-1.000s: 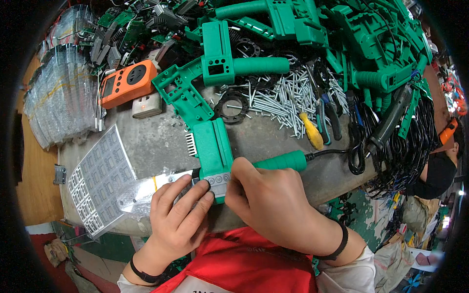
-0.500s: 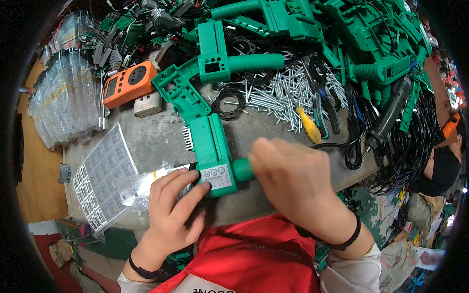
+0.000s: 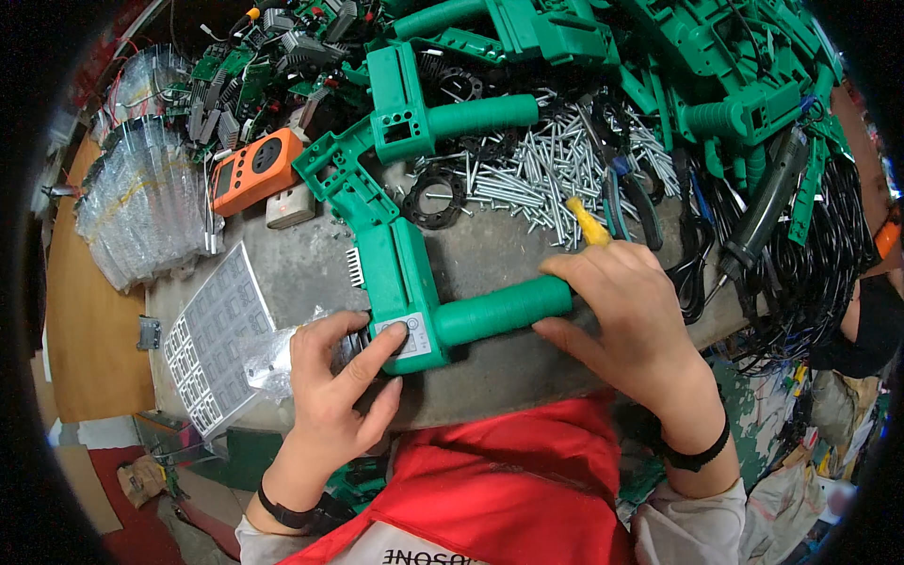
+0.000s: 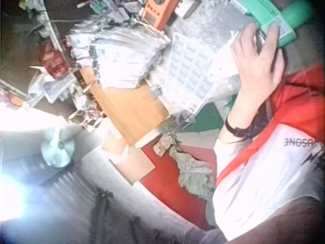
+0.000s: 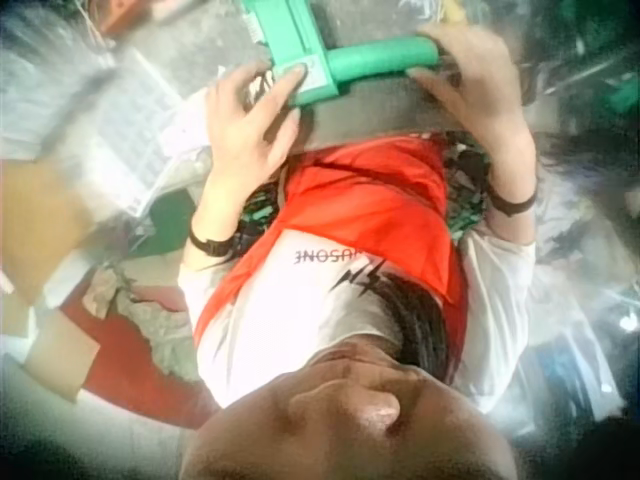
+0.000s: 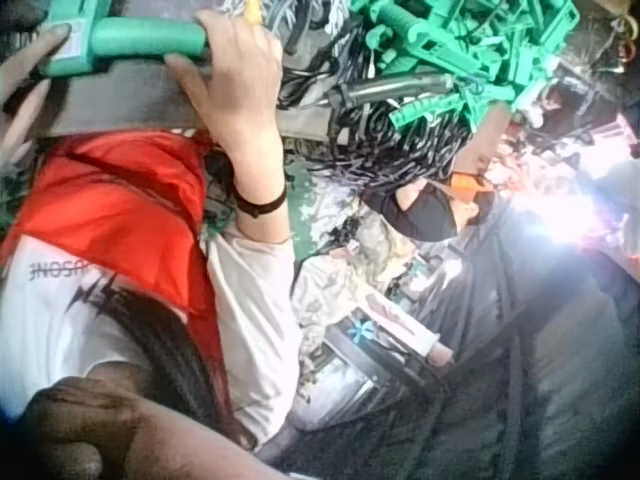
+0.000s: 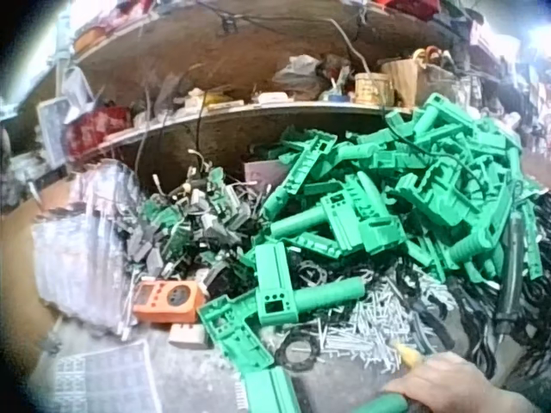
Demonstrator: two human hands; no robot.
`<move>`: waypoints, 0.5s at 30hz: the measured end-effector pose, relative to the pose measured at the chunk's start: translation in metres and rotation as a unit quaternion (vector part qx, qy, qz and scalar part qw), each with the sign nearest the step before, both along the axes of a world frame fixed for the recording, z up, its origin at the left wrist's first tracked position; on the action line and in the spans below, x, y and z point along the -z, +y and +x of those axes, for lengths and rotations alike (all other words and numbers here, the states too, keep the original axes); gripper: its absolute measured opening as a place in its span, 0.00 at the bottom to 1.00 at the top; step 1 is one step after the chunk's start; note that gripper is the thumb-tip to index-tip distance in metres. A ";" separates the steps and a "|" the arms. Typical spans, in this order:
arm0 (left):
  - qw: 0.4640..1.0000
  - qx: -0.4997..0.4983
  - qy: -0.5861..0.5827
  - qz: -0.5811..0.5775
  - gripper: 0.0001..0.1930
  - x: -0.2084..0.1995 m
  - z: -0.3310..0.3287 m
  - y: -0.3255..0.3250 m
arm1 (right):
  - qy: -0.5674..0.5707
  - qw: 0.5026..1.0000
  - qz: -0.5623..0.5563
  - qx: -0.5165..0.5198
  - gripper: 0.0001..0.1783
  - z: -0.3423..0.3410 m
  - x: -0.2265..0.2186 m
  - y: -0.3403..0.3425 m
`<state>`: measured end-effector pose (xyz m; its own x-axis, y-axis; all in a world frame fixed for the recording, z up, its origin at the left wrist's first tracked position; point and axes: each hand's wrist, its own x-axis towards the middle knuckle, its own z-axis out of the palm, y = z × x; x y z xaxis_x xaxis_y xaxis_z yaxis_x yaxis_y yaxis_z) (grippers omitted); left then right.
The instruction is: Assembling green plastic electronic device housings by inserting internal components, wires, and securing with screws using a power driver.
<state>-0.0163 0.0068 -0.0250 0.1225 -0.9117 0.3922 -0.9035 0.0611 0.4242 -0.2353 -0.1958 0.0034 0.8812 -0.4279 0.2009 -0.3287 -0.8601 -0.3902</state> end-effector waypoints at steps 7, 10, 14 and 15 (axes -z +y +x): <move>0.999 0.008 0.019 0.025 0.31 -0.004 0.000 -0.005 | -0.011 0.998 -0.027 0.049 0.24 -0.009 -0.023 0.001; 0.999 -0.016 -0.017 0.024 0.30 -0.001 -0.004 -0.005 | -0.057 0.992 -0.032 0.104 0.23 -0.032 -0.022 -0.013; 0.999 -0.023 -0.007 0.024 0.31 -0.001 -0.005 -0.004 | -0.037 0.979 -0.048 0.193 0.31 -0.066 -0.020 -0.032; 1.000 -0.017 -0.006 0.023 0.31 -0.003 -0.006 -0.005 | -0.016 0.978 -0.055 0.202 0.31 -0.073 -0.016 -0.033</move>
